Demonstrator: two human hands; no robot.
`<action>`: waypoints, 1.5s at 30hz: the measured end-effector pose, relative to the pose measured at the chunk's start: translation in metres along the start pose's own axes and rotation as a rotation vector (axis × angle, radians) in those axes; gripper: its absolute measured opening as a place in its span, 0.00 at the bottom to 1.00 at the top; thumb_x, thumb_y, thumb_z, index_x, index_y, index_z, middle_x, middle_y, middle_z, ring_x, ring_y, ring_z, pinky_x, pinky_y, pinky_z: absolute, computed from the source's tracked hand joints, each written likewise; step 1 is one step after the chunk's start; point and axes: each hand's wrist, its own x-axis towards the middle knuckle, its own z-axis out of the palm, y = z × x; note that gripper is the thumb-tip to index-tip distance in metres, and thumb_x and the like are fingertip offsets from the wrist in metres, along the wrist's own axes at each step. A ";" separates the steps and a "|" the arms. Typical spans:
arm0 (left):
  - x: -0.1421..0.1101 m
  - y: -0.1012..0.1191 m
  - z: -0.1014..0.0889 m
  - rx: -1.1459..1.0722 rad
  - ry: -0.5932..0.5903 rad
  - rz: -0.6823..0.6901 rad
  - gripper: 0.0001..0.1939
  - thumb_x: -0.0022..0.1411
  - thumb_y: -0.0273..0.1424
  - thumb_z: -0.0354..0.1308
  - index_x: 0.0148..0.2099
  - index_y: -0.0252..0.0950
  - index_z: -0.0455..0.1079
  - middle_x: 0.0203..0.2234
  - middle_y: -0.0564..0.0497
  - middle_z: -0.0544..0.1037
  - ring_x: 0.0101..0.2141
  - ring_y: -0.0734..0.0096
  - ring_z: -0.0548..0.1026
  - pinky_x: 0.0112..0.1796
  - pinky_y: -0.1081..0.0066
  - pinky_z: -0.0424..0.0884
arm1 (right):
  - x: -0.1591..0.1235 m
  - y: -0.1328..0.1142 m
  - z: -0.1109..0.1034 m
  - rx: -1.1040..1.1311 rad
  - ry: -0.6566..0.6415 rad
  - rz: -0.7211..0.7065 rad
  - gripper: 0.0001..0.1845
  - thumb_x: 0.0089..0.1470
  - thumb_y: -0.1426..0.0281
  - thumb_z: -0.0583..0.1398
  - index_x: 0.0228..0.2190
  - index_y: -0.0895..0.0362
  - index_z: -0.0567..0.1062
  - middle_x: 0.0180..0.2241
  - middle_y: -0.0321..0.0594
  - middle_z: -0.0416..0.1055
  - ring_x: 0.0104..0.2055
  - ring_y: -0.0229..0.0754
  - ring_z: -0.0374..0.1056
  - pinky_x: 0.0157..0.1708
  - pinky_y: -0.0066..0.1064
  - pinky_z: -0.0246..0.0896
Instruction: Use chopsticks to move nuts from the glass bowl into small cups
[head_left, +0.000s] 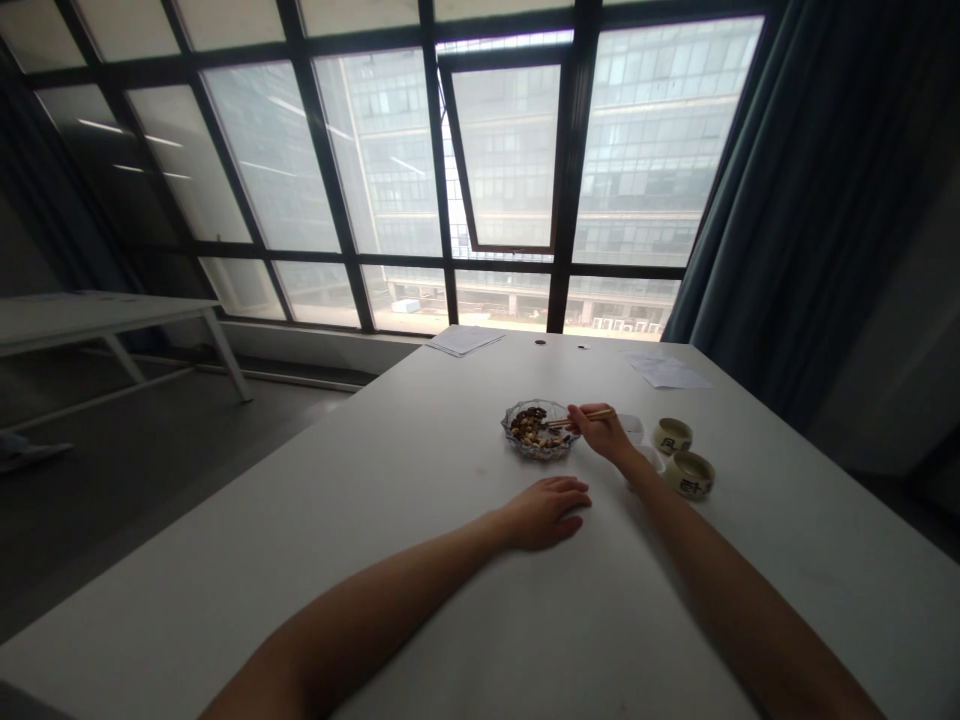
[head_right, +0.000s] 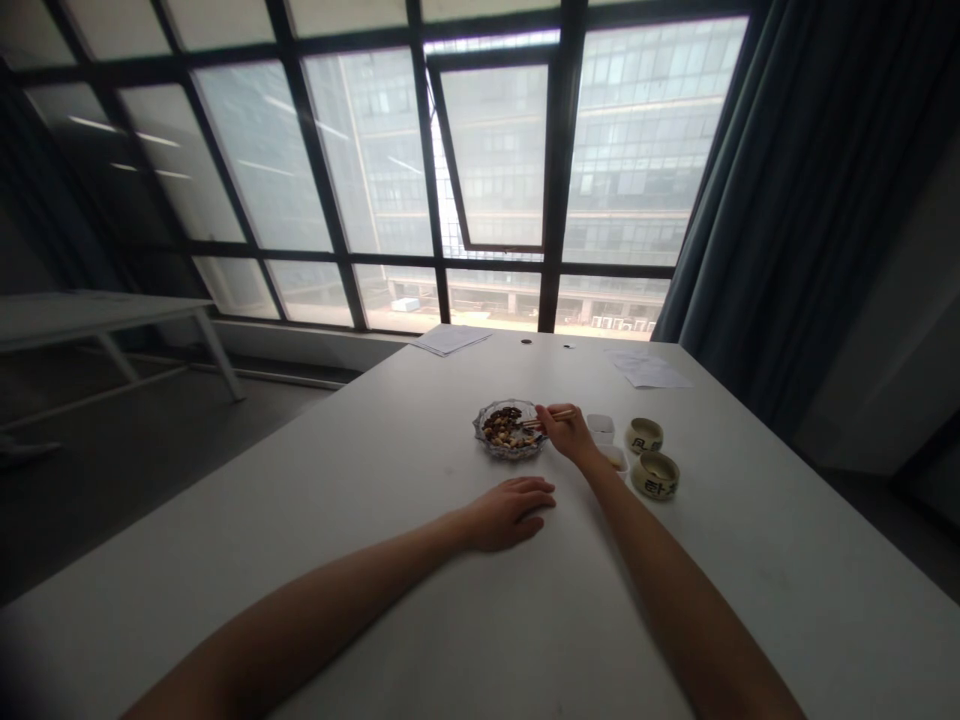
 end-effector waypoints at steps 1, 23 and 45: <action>0.000 0.000 0.000 0.000 0.000 0.001 0.19 0.68 0.32 0.57 0.60 0.41 0.71 0.62 0.45 0.71 0.63 0.56 0.68 0.64 0.59 0.61 | 0.000 0.000 0.001 0.002 0.012 -0.001 0.29 0.56 0.44 0.61 0.21 0.55 0.78 0.25 0.46 0.80 0.27 0.50 0.79 0.27 0.34 0.74; 0.001 0.001 -0.001 0.003 -0.018 -0.014 0.19 0.69 0.33 0.58 0.60 0.40 0.71 0.62 0.45 0.71 0.63 0.56 0.68 0.64 0.59 0.61 | -0.008 -0.116 -0.145 0.011 0.428 0.042 0.17 0.56 0.59 0.69 0.25 0.59 0.78 0.26 0.54 0.79 0.22 0.50 0.78 0.22 0.38 0.78; 0.000 -0.001 -0.001 0.006 -0.037 -0.028 0.19 0.69 0.33 0.57 0.61 0.40 0.70 0.63 0.45 0.70 0.64 0.56 0.65 0.65 0.58 0.61 | -0.027 -0.125 -0.193 -0.257 0.178 0.592 0.12 0.49 0.70 0.70 0.20 0.55 0.74 0.24 0.51 0.77 0.23 0.51 0.77 0.25 0.41 0.78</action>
